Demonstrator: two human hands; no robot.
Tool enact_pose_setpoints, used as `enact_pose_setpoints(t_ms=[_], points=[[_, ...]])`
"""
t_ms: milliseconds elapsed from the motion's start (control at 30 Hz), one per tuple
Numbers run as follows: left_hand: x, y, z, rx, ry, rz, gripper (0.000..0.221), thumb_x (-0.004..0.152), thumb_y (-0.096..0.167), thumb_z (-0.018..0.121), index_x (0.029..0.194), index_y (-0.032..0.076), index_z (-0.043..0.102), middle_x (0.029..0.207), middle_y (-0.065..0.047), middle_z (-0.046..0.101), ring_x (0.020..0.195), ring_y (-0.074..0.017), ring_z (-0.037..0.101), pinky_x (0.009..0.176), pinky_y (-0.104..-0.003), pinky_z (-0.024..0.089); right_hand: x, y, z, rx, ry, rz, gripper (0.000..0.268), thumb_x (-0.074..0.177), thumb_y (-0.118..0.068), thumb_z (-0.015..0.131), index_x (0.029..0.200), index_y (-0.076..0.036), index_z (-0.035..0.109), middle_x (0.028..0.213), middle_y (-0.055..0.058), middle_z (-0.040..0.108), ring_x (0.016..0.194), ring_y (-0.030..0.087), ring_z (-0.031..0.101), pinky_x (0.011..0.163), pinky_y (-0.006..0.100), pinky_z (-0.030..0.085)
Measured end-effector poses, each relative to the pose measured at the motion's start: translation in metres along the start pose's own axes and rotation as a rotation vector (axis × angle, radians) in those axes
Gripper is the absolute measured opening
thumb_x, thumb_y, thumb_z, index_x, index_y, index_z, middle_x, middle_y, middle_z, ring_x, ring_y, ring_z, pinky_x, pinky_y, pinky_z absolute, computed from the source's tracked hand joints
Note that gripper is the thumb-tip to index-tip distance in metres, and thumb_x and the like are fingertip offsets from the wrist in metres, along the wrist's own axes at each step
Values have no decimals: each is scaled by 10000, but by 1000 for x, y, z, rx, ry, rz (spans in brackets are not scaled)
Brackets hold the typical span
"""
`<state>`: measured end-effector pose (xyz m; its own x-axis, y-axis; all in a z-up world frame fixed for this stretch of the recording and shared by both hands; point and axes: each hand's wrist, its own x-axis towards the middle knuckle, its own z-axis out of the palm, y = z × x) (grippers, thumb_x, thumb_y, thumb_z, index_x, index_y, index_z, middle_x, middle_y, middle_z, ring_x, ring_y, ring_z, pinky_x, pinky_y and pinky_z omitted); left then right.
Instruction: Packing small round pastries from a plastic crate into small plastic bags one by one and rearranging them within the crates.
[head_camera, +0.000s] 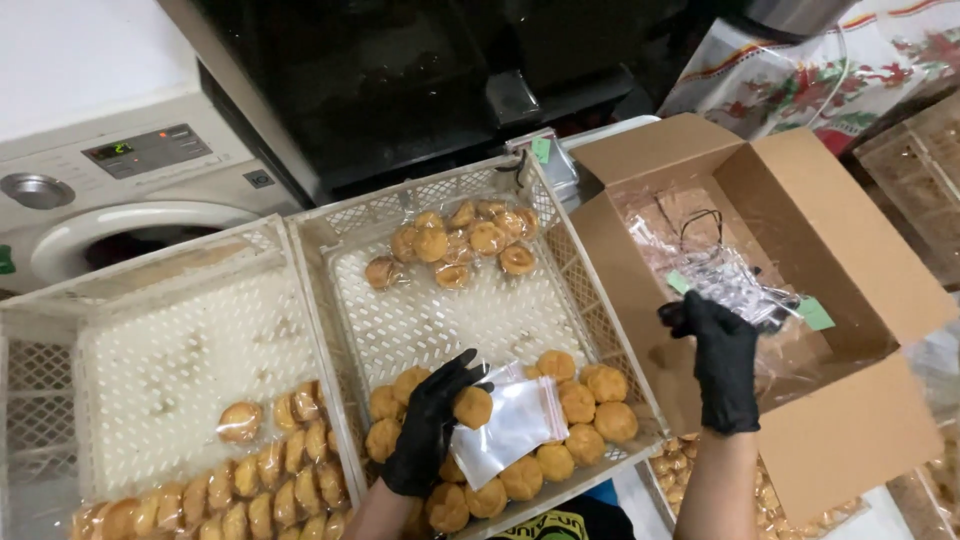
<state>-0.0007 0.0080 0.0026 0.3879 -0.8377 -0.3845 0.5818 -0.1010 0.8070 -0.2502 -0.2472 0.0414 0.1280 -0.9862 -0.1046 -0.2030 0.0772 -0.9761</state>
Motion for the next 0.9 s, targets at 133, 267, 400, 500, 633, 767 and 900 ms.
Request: enact_pose_setpoints(t_ms=[133, 267, 400, 500, 633, 767, 900], points=[[14, -22, -7, -172, -32, 60, 568, 961, 282, 484, 1463, 20, 528, 1391, -264, 642, 1328, -326, 600, 1142, -456, 480, -34, 25, 41, 3, -398, -147, 218, 928, -130, 590, 819, -25, 748, 864, 66, 725, 680, 128, 587, 599, 247, 416], [40, -66, -50, -163, -164, 153, 514, 990, 235, 545, 1432, -25, 509, 1512, -217, 492, 1211, -448, 649, 960, -492, 579, -83, 7, 86, 215, -805, 31, 277, 912, -95, 655, 1142, 33, 743, 1053, 164, 777, 889, 220, 730, 834, 351, 591], [44, -73, -52, -141, -244, 343, 566, 1000, 275, 535, 1417, -107, 548, 1380, -342, 602, 1264, -418, 614, 1027, -544, 511, -86, 65, 119, 381, -791, 103, 413, 698, 145, 873, 1057, 44, 695, 922, 142, 750, 809, 213, 738, 778, 379, 638], [8, -32, -33, 212, -300, 406, 557, 1094, 321, 315, 1501, -52, 389, 1558, -220, 446, 1451, -323, 439, 1254, -462, 353, -97, 18, 121, 154, -773, 132, 329, 771, -42, 888, 846, -112, 575, 794, 15, 657, 764, 106, 595, 728, 275, 509], [16, -31, -24, 22, -114, 246, 475, 1006, 283, 488, 1359, -9, 612, 1412, -182, 639, 1337, -286, 593, 1184, -399, 432, -93, 31, 117, 198, -764, 168, 301, 784, 1, 858, 932, -94, 614, 895, 34, 691, 844, 123, 638, 797, 287, 538], [11, -20, -17, 199, -214, 412, 548, 1000, 372, 545, 1371, -28, 596, 1429, -204, 606, 1358, -305, 562, 1201, -431, 404, -93, 22, 109, 274, -764, 220, 306, 839, 39, 762, 1127, -31, 688, 1168, 111, 744, 1033, 189, 711, 914, 323, 591], [5, -25, -19, 87, -329, 303, 504, 1034, 283, 543, 1437, -19, 522, 1499, -202, 537, 1403, -303, 502, 1229, -410, 346, -84, 9, 95, 294, -1094, -85, 355, 998, -166, 612, 1284, 24, 701, 1088, 124, 599, 880, 230, 664, 781, 321, 558]])
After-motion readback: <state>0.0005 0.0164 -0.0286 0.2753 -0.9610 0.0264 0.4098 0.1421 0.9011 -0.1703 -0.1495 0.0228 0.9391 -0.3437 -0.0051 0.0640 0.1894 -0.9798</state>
